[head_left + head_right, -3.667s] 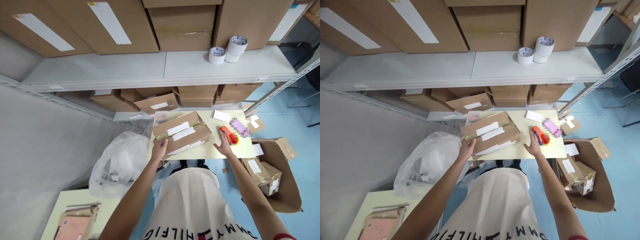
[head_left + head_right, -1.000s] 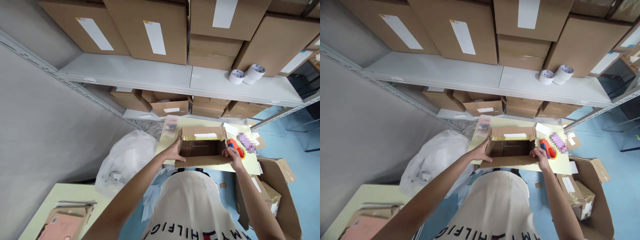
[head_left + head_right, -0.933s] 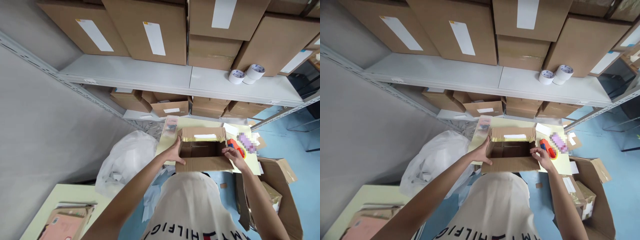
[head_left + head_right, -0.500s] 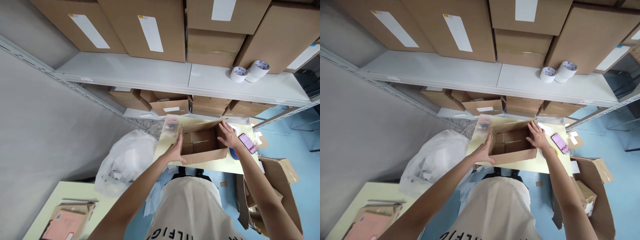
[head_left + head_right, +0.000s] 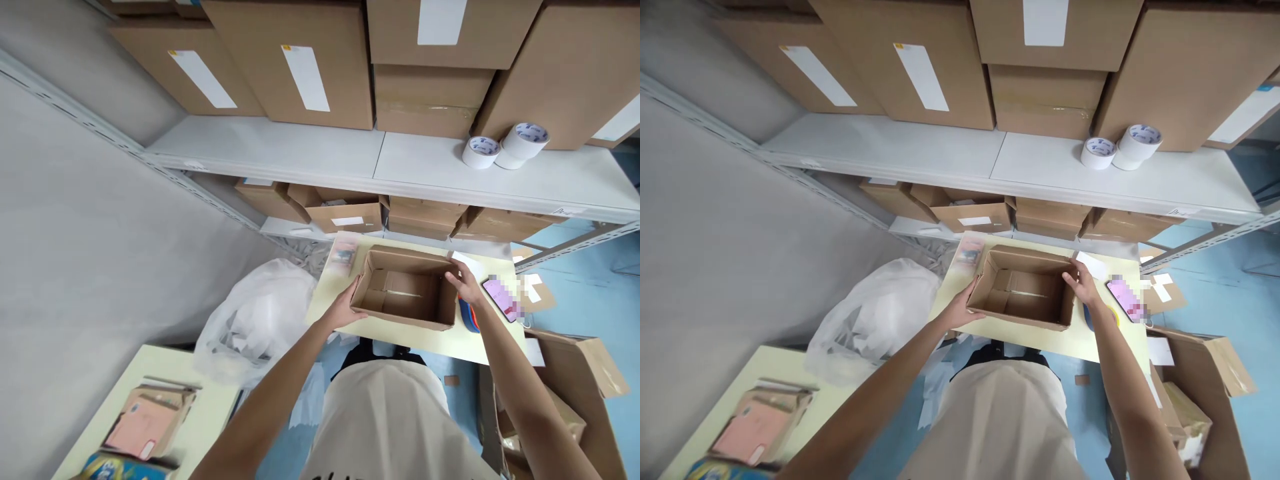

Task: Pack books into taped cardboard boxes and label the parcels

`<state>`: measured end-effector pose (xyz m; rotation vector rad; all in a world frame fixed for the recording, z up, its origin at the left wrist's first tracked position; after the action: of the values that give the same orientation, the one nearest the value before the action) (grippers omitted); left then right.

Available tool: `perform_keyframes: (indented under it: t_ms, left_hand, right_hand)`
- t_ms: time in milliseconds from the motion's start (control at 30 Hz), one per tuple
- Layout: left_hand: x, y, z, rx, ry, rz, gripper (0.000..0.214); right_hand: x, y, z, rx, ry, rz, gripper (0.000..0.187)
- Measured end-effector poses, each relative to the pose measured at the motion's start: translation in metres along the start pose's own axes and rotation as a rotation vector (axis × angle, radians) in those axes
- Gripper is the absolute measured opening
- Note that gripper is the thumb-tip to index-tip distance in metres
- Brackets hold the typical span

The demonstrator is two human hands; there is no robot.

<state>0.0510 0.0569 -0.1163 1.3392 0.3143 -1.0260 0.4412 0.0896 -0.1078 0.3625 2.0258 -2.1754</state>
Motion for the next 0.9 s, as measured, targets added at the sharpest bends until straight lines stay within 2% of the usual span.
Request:
perform_keyframes:
  t_ms: [167, 267, 333, 367, 433, 533, 633, 700, 767, 833, 900]
  left_hand:
    - [0.008, 0.0, 0.003, -0.084, 0.117, 0.069, 0.109]
    - [0.017, -0.006, 0.008, -0.117, 0.13, 0.107, 0.109]
    - [0.023, -0.012, 0.011, -0.111, 0.118, 0.132, 0.113]
    - [0.026, -0.015, 0.012, -0.103, 0.112, 0.145, 0.116]
    - [0.029, -0.022, 0.015, -0.079, 0.098, 0.168, 0.121]
    - [0.027, -0.032, 0.018, -0.016, 0.063, 0.157, 0.122]
    - [0.019, -0.042, 0.022, 0.08, 0.045, 0.135, 0.116]
    - [0.012, -0.053, 0.021, 0.116, 0.041, 0.149, 0.1]
    - [0.003, -0.07, 0.013, 0.071, 0.073, 0.164, 0.073]
    - [-0.011, -0.094, -0.003, -0.094, 0.165, 0.142, 0.051]
    - [-0.026, -0.121, -0.024, -0.303, 0.27, 0.091, 0.04]
  right_hand:
    - [0.007, 0.004, 0.04, -0.028, 0.001, 0.106, 0.089]
    - [0.022, -0.016, 0.07, -0.097, 0.075, 0.33, 0.103]
    - [0.046, -0.043, 0.091, -0.214, 0.103, 0.469, 0.098]
    - [0.065, -0.057, 0.1, -0.277, 0.059, 0.509, 0.093]
    - [0.113, -0.081, 0.113, -0.367, -0.116, 0.557, 0.085]
    - [0.176, -0.102, 0.118, -0.404, -0.282, 0.638, 0.077]
    - [0.222, -0.112, 0.11, -0.433, -0.362, 0.726, 0.064]
    - [0.244, -0.113, 0.105, -0.453, -0.401, 0.783, 0.055]
    - [0.258, -0.112, 0.101, -0.448, -0.424, 0.831, 0.049]
    - [0.265, -0.109, 0.1, -0.421, -0.43, 0.858, 0.047]
    - [0.268, -0.105, 0.103, -0.391, -0.422, 0.864, 0.046]
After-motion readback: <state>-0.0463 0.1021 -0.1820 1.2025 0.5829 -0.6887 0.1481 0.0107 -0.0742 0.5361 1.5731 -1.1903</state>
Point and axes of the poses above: each hand's wrist, its own z-axis away from the middle knuckle, its own x-axis out of the palm, y = z × x, the point moved 6 cm from there along -z, towards the middle knuckle, and after that the axes turned 14 degrees about -z, right-handed, at the moved point
